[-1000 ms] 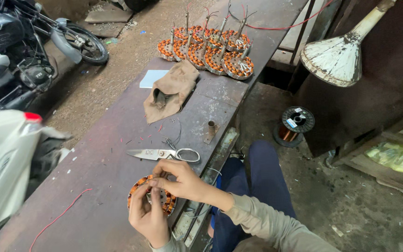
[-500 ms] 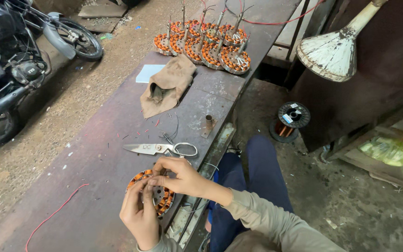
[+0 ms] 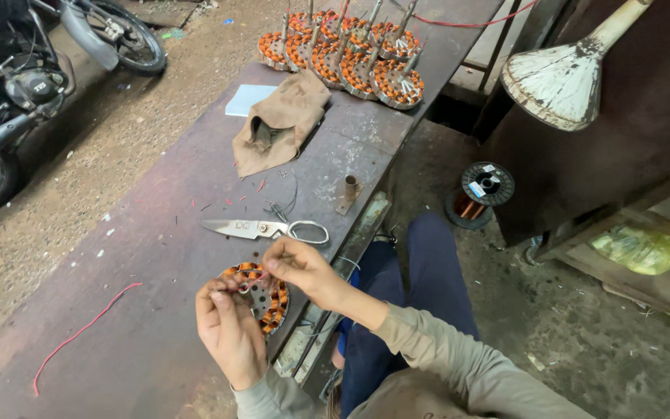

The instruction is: The person sits at a metal workbench and connects red and black wires to a circular copper-wound stator. They use shears to cut and strip wire ends, then insert and twist the wires into the stator slots. The person places the finished stator with others on the bench.

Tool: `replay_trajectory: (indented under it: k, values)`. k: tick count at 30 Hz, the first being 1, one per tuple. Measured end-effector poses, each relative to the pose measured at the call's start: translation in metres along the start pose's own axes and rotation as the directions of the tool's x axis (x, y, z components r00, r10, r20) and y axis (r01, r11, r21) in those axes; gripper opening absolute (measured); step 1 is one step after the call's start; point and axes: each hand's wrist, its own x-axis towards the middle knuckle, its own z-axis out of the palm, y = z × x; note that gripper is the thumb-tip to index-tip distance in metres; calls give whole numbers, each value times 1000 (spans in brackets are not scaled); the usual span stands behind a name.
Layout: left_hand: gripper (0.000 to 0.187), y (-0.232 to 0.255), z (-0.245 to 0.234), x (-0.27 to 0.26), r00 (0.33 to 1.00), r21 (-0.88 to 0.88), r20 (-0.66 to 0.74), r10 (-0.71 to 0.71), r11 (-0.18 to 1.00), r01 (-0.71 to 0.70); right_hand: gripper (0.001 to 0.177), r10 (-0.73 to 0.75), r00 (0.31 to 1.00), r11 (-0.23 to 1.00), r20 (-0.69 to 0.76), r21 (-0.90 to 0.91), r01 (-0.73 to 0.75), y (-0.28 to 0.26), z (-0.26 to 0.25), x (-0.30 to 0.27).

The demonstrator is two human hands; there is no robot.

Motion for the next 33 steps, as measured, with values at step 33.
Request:
replay_trajectory:
  k: [33]
  values:
    - [40, 32, -105, -52, 801, 558, -481, 357, 829, -34, 30, -164, 923, -90, 349, -937, 338, 13, 73, 4]
